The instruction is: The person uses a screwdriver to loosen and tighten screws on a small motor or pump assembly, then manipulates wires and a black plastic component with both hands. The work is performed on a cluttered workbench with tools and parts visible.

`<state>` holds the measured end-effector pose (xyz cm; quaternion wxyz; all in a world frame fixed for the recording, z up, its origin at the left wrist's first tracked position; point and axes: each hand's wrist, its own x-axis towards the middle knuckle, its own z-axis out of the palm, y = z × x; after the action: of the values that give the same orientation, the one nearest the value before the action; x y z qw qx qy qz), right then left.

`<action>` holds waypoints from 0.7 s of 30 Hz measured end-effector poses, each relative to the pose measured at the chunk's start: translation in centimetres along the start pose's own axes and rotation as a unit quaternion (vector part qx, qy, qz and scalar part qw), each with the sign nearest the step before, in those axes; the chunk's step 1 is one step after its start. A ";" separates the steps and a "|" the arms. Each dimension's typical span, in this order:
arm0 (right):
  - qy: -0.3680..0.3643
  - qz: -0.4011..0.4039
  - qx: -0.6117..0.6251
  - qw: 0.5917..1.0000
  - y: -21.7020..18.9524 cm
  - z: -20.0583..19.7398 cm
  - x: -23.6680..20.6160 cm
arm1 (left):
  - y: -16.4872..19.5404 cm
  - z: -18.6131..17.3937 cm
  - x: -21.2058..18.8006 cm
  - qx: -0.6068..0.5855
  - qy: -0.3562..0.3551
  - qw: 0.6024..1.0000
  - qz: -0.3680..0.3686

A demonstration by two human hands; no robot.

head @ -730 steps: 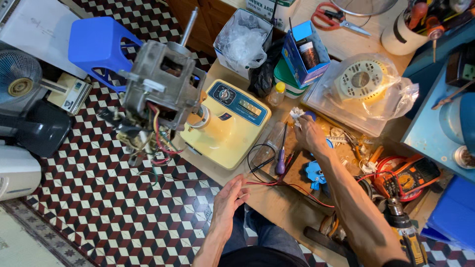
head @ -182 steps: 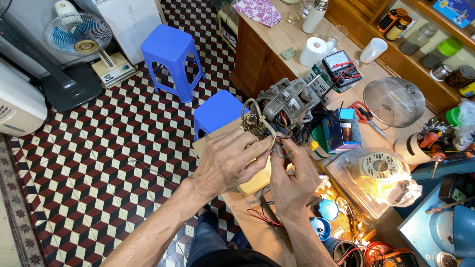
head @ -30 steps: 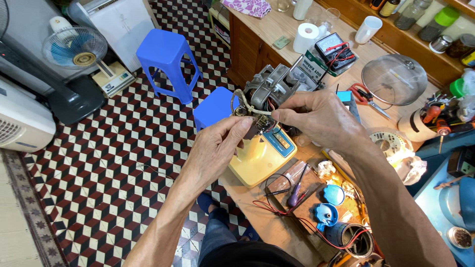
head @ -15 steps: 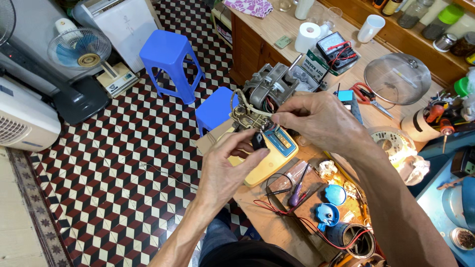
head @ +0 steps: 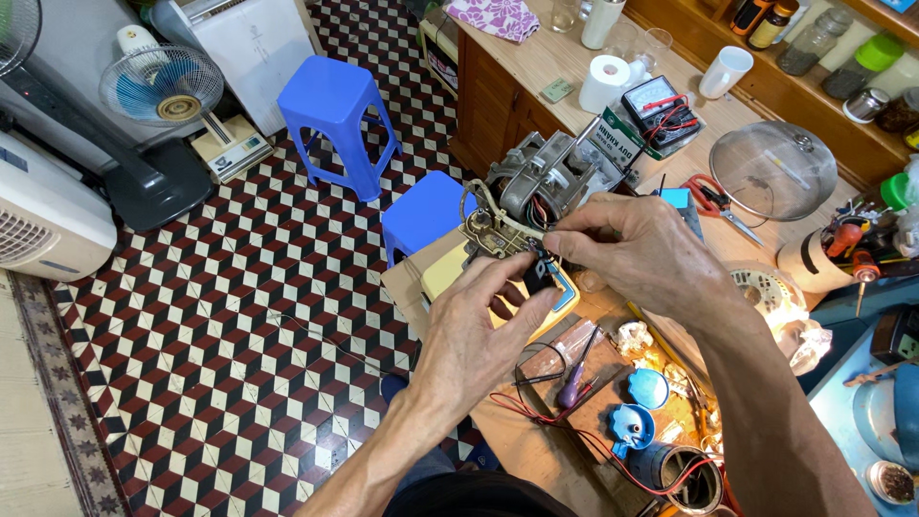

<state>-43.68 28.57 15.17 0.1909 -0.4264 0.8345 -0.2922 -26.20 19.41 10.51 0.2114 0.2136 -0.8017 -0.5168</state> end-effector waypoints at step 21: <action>0.048 0.247 0.754 0.607 7.4 13.1 -1.1 | -4.0 1.5 -1.3 0.035 0.023 0.996 0.081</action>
<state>-40.04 28.69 0.52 0.4695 0.1058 0.4006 -0.7797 -25.50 19.81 6.14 0.2637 0.1666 -0.8287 -0.4648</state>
